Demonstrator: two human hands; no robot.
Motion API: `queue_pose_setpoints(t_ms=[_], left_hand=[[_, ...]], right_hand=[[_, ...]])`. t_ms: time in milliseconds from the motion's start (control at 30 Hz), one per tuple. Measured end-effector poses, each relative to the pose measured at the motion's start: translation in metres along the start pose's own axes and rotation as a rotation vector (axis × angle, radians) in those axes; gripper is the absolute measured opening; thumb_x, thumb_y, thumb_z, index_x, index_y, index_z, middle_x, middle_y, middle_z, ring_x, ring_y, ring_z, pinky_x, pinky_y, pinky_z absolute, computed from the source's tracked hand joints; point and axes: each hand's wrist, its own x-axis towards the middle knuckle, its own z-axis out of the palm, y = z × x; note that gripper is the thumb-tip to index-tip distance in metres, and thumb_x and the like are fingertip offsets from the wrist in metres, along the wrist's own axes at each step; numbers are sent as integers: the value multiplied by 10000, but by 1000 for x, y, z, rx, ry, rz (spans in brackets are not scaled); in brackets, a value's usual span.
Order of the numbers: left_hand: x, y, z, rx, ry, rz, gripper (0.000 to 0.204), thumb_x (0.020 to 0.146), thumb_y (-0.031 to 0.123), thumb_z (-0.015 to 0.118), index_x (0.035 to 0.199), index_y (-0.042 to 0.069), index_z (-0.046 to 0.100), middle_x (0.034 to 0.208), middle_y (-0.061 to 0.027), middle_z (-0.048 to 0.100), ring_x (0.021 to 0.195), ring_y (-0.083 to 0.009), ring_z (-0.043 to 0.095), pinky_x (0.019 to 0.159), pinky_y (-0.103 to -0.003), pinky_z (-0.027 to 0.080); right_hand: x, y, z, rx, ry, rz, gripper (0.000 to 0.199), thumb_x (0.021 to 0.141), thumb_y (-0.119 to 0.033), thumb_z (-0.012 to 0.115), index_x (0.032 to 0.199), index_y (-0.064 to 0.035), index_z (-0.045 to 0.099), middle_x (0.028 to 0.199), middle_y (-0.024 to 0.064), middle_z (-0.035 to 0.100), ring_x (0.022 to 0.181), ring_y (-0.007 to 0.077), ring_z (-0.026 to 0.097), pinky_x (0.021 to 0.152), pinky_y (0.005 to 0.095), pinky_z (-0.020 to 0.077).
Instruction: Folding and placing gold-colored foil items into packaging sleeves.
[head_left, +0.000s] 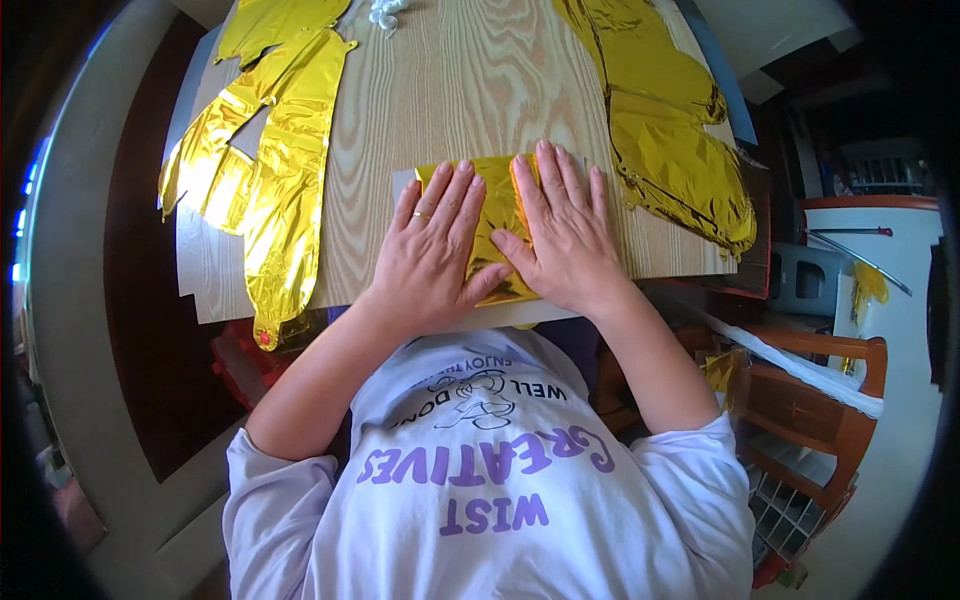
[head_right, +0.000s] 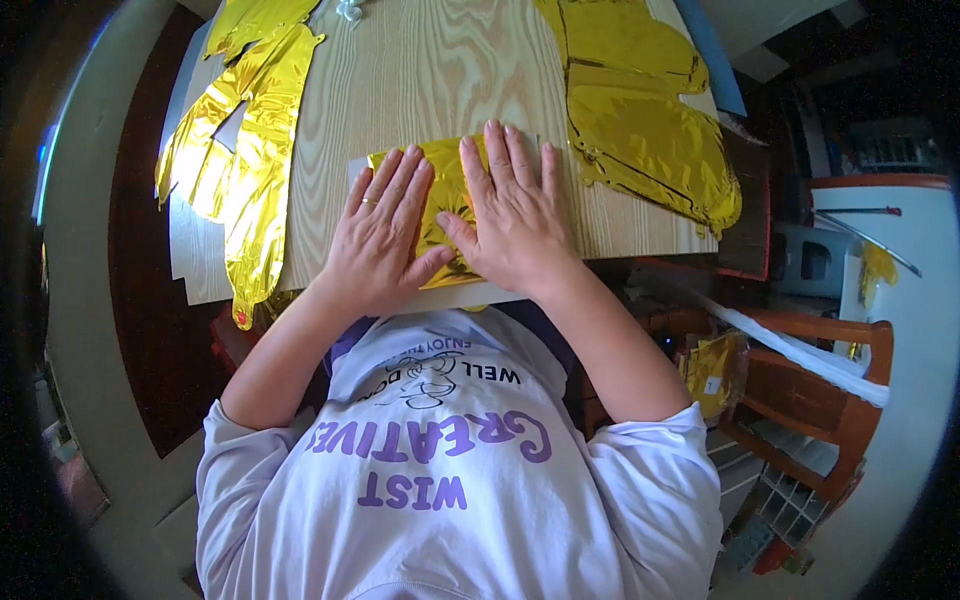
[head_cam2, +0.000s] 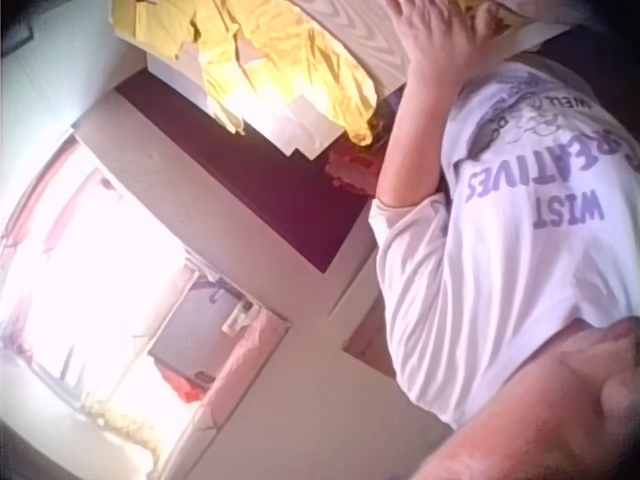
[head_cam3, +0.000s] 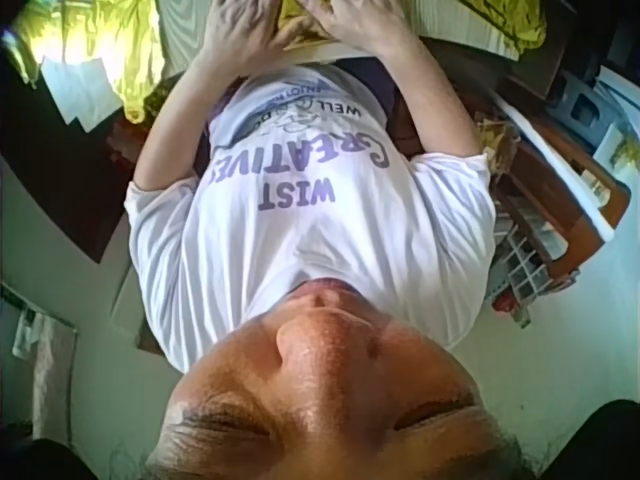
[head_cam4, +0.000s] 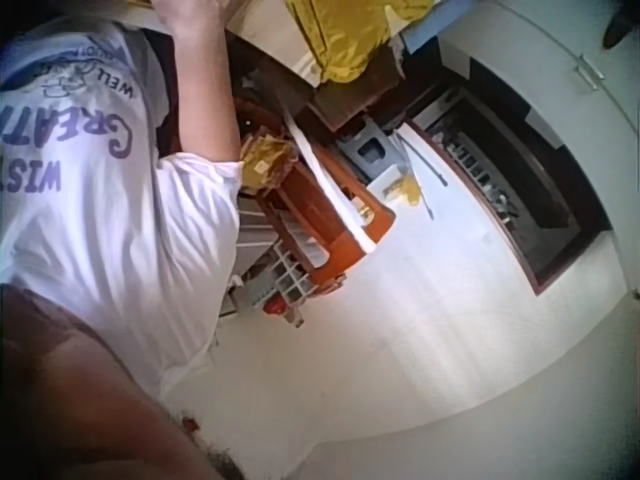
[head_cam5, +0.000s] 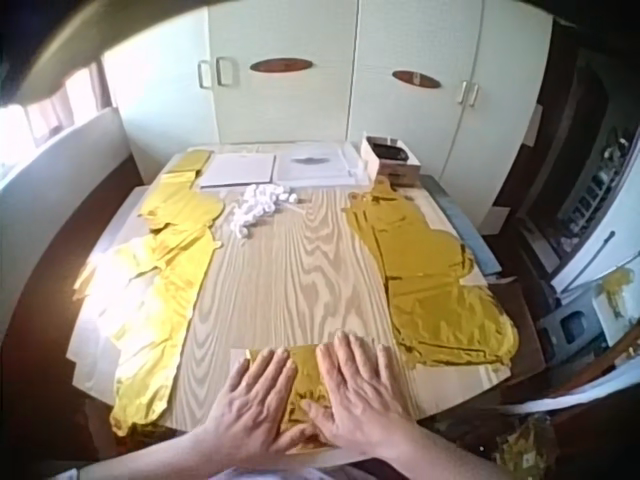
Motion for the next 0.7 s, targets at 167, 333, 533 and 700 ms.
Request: queue_pose_setpoints(t_ms=[167,333,533,700], left_hand=[[17,-17,1,16,13,10,853,955,582,514,1502,-57,372,1588,-239,338,1493,-414,272,1215,-538,175],[11,-17,2,20,13,10,910,935,641,510,1518,-40,353,1590,-264,315,1498,-433,248,1219,-534,169],[5,-20,-2,13,-21,7,966,914,710,482,1543,-6,323,1590,-327,249,1503,-465,206,1223,-537,153],[3,-20,0,85,-42,-19,969,907,750,444,1561,46,320,1592,-351,210,1508,-484,165,1224,-545,139]], right_hand=[[23,8,5,-40,27,5,816,998,-545,456,1580,-14,244,1633,269,205,1530,400,169,1217,608,65],[19,8,6,-43,51,-18,816,995,-558,452,1574,-14,266,1626,272,222,1525,405,182,1217,607,70],[18,4,7,-71,45,-3,818,989,-574,452,1577,-34,275,1620,285,224,1521,418,184,1216,605,70],[18,2,5,-101,29,15,816,991,-573,447,1584,-45,258,1619,295,211,1520,429,175,1216,604,61]])
